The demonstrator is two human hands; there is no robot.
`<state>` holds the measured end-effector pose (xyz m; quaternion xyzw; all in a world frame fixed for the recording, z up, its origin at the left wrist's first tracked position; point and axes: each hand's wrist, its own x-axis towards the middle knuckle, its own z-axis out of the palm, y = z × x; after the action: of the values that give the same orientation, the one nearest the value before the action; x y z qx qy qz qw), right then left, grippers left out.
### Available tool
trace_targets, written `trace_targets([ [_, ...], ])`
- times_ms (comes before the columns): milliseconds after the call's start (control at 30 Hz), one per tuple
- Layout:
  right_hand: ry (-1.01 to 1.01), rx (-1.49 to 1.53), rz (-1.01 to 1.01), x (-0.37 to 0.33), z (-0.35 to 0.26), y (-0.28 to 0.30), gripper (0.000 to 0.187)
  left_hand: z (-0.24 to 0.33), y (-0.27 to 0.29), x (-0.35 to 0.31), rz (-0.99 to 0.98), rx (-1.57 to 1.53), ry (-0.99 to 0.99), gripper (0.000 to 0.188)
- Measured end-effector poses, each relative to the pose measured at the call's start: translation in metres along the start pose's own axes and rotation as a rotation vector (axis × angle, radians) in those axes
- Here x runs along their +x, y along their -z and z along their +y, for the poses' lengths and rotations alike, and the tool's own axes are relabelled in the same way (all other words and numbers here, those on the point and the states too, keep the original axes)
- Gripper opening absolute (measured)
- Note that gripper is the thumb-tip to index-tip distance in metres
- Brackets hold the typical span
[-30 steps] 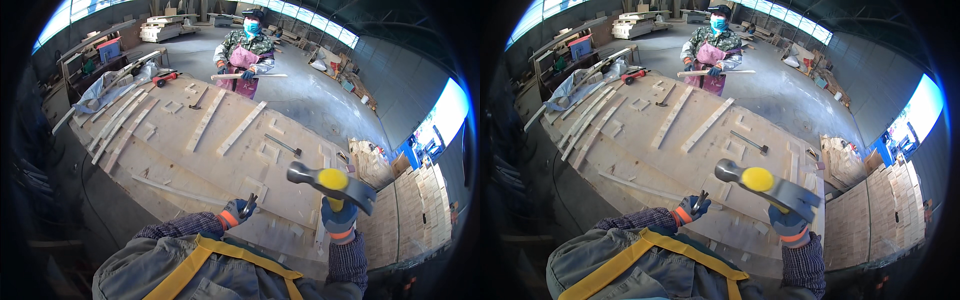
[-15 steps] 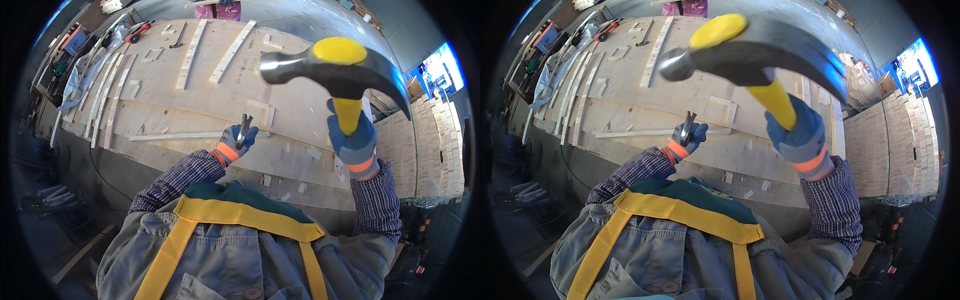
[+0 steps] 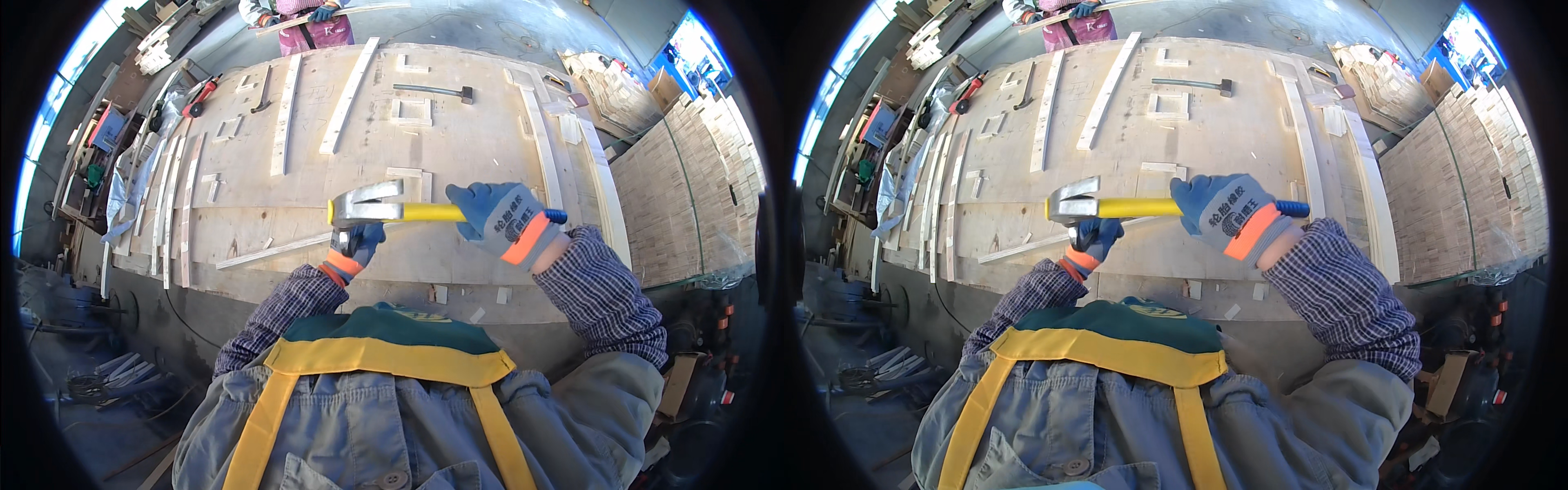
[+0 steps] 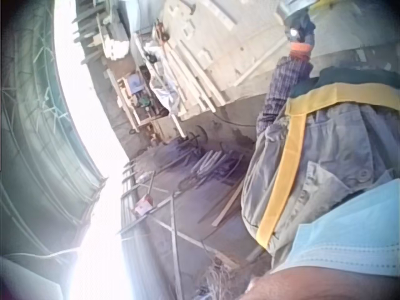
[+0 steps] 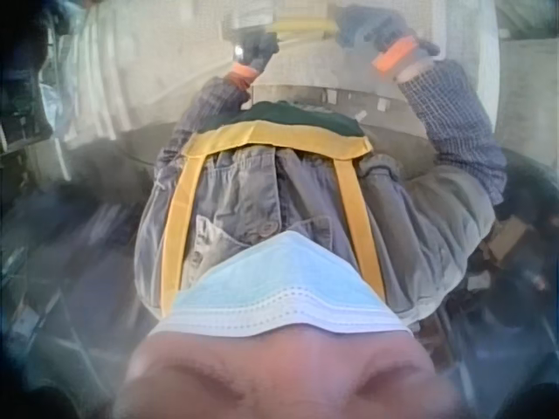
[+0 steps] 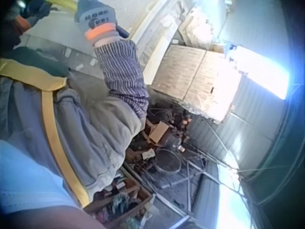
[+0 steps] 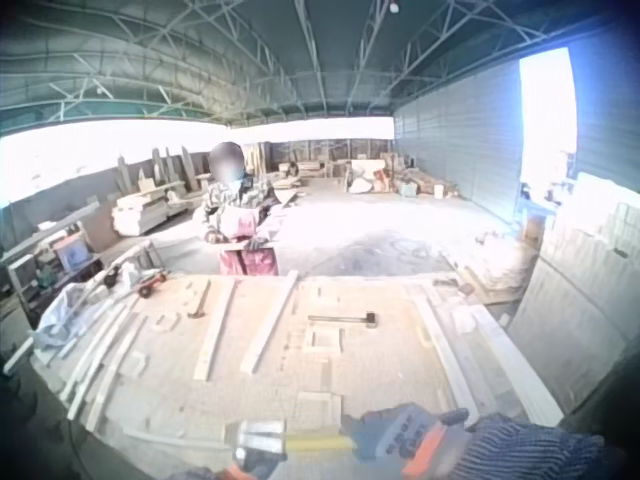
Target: The person uses a crowbar and hammer to pry apart two thin wooden planks on a workbench. They repeatedly insert the crowbar between the planks and strike it with the hammer to separate them, then lift and set aside the separated pieces.
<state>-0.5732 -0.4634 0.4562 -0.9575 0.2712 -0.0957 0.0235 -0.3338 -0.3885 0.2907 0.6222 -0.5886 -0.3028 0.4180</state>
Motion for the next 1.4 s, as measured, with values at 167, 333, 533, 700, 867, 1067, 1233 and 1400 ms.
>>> trace_targets([
  [167, 0.086, 0.046, 0.365, -0.003, 0.018, -0.001, 0.026, -0.002, 0.0, -0.007, 0.013, 0.015, 0.07, 0.033],
  [333, 0.031, 0.088, 0.13, 0.0, 0.006, -0.012, 0.029, -0.007, -0.005, -0.008, 0.085, -0.07, 0.0, 0.048],
  [533, 0.022, 0.111, 0.32, 0.002, 0.014, -0.006, 0.028, -0.013, -0.005, -0.008, 0.089, -0.049, 0.007, 0.05],
  [700, 0.069, 0.182, 0.261, -0.003, 0.013, -0.023, 0.031, -0.018, -0.006, -0.007, 0.153, -0.175, 0.007, 0.043],
  [867, -0.008, 0.016, -0.013, -0.001, 0.011, -0.027, 0.034, -0.023, 0.006, -0.011, 0.182, -0.338, 0.14, 0.04],
  [1067, 0.038, 0.18, 0.437, 0.008, 0.005, -0.002, 0.034, -0.028, 0.0, -0.007, 0.192, -0.327, 0.202, 0.049],
  [1233, 0.023, -0.087, -0.107, 0.03, -0.013, -0.005, 0.03, -0.031, -0.005, -0.007, 0.211, -0.268, 0.03, 0.049],
  [1400, 0.028, 0.192, 0.311, 0.031, -0.005, 0.021, 0.032, -0.032, -0.002, -0.01, 0.193, -0.152, 0.023, 0.05],
])
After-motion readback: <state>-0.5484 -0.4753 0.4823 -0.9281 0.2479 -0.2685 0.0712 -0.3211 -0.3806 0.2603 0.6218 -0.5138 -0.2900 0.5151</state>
